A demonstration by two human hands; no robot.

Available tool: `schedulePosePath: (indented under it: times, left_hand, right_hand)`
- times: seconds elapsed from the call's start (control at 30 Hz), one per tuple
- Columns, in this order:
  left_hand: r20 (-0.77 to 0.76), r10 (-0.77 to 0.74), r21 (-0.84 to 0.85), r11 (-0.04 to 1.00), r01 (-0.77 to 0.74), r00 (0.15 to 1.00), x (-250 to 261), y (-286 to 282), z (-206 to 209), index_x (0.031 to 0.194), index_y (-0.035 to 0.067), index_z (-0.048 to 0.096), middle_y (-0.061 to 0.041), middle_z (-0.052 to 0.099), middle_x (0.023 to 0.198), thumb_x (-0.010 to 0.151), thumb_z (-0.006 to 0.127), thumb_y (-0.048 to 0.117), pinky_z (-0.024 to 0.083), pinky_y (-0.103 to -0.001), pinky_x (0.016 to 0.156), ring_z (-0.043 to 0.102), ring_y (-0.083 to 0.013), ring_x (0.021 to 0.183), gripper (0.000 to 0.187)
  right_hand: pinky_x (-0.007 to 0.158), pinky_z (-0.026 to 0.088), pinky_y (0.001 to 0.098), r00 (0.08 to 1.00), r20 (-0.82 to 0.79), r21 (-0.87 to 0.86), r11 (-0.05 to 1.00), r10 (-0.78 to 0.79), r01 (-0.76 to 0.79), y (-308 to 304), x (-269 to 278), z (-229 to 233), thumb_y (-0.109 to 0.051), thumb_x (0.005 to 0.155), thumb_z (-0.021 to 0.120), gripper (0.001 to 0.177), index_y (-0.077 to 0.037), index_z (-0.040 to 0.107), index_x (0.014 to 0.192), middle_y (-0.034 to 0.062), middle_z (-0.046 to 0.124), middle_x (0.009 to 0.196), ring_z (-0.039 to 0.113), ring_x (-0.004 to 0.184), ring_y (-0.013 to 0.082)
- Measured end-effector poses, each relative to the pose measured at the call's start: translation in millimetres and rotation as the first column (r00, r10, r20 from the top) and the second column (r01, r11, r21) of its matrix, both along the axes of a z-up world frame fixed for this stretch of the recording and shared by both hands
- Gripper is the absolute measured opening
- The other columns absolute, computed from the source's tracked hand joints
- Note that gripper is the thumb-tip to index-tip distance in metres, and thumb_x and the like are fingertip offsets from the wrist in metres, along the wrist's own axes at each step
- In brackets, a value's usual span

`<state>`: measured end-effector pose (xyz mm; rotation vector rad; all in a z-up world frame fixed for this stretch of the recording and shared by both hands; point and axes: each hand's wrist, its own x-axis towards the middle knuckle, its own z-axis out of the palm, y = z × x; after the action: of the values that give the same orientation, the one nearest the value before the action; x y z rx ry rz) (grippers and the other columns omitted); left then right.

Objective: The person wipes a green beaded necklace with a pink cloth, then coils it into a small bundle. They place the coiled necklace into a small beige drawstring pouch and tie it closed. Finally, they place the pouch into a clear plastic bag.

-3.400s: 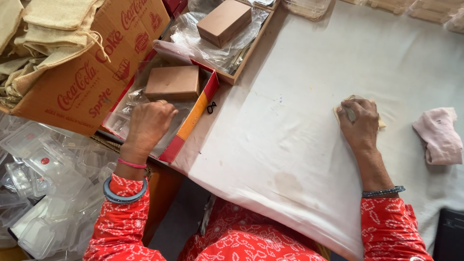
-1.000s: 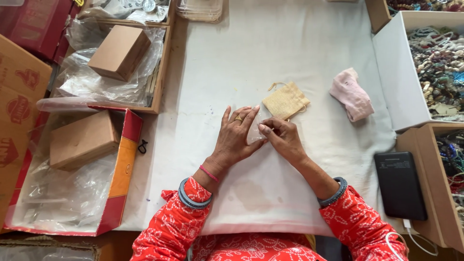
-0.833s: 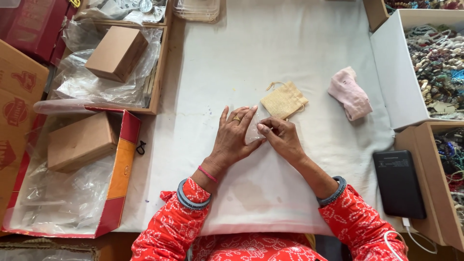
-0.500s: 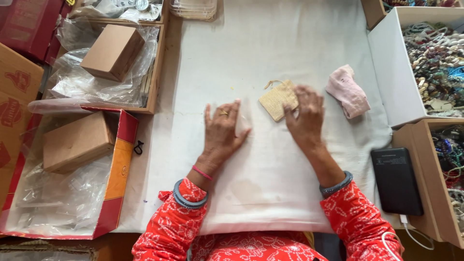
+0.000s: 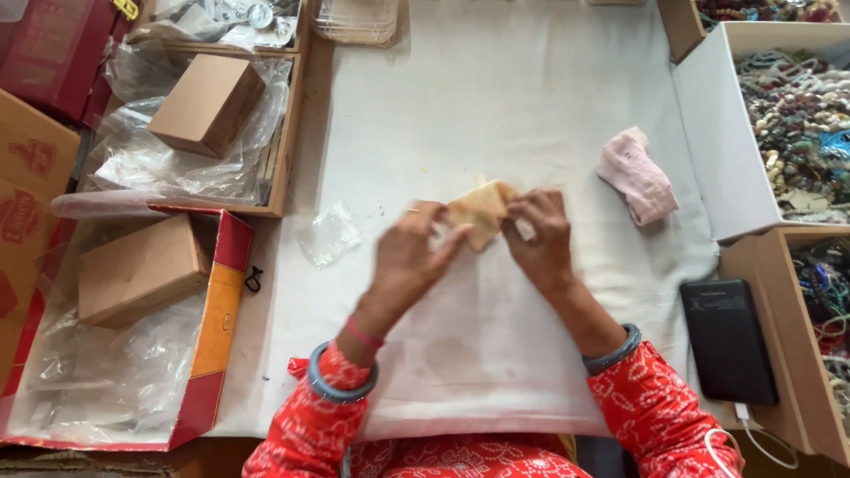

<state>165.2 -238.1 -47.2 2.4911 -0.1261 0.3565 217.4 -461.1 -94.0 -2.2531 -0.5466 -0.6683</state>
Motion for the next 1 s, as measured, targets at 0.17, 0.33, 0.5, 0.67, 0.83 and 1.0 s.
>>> schedulePosePath:
  times: [0.17,0.33,0.5,0.67,0.83,1.0]
  left_hand:
    - [-0.15,-0.089,-0.206,0.977,0.057,0.985,2.2,-26.7,-11.5,0.082,0.002,0.067,-0.014,0.07,0.073,0.094,0.07,0.049,0.055,-0.042,0.061,0.07,-0.0302,0.068,0.049]
    - [-0.108,-0.073,-0.37,0.929,0.028,0.991,-1.3,-17.1,-37.7,0.082,0.002,0.065,-0.013,0.068,0.071,0.096,0.065,0.031,0.053,-0.042,0.058,0.069,-0.0296,0.063,0.032]
    - [-0.155,-0.083,-0.388,0.922,0.017,0.984,-3.1,-9.3,-37.6,0.082,0.002,0.062,-0.014,0.066,0.068,0.093,0.061,0.016,0.052,-0.041,0.057,0.067,-0.0279,0.057,0.018]
    - [-0.033,-0.126,-0.304,0.946,0.11,0.991,-8.3,-10.4,-23.0,0.079,0.002,0.059,-0.013,0.063,0.066,0.09,0.066,0.014,0.049,-0.043,0.055,0.063,-0.0296,0.058,0.018]
    - [0.031,-0.135,-0.351,0.926,0.137,0.99,-14.5,-2.4,-0.6,0.072,0.003,0.054,-0.011,0.059,0.061,0.084,0.07,0.009,0.047,-0.039,0.051,0.059,-0.0249,0.051,0.021]
    - [0.105,-0.103,-0.409,0.902,0.138,0.989,-16.0,2.6,4.9,0.073,0.002,0.053,-0.011,0.056,0.06,0.082,0.07,0.002,0.042,-0.035,0.048,0.052,-0.0218,0.047,0.02]
  right_hand:
    - [0.082,0.054,0.0381,0.979,0.083,-0.085,0.98,0.188,-0.181,18.6,-20.2,15.7,0.003,0.078,0.083,0.019,-0.005,0.075,0.093,0.0042,0.069,0.098,0.059,0.104,0.0287]
    - [0.079,0.055,0.0362,0.927,0.03,-0.093,0.925,0.373,-0.369,18.5,-20.3,20.6,0.003,0.075,0.08,0.024,-0.009,0.078,0.095,0.0037,0.069,0.105,0.06,0.105,0.0266]
    - [0.075,0.053,0.0351,0.939,-0.013,0.076,0.937,0.343,-0.341,17.1,-19.7,36.4,-0.004,0.077,0.08,0.02,-0.011,0.079,0.096,0.011,0.067,0.117,0.059,0.109,0.0278]
    - [0.081,0.059,0.0352,0.945,-0.083,0.043,0.949,0.315,-0.313,12.7,-19.3,19.9,0.001,0.095,0.07,0.014,0.003,0.073,0.108,0.0111,0.071,0.122,0.07,0.103,0.024]
    - [0.065,0.058,0.0315,0.947,0.039,-0.017,0.947,0.32,-0.319,19.2,-29.2,35.7,0.001,0.094,0.069,0.012,0.007,0.071,0.105,0.0166,0.07,0.116,0.07,0.078,0.0193]
    - [0.062,0.058,0.032,0.926,0.078,-0.038,0.929,0.369,-0.367,19.7,-32.5,39.0,0.001,0.092,0.07,0.013,0.006,0.072,0.103,0.0151,0.07,0.11,0.07,0.078,0.0203]
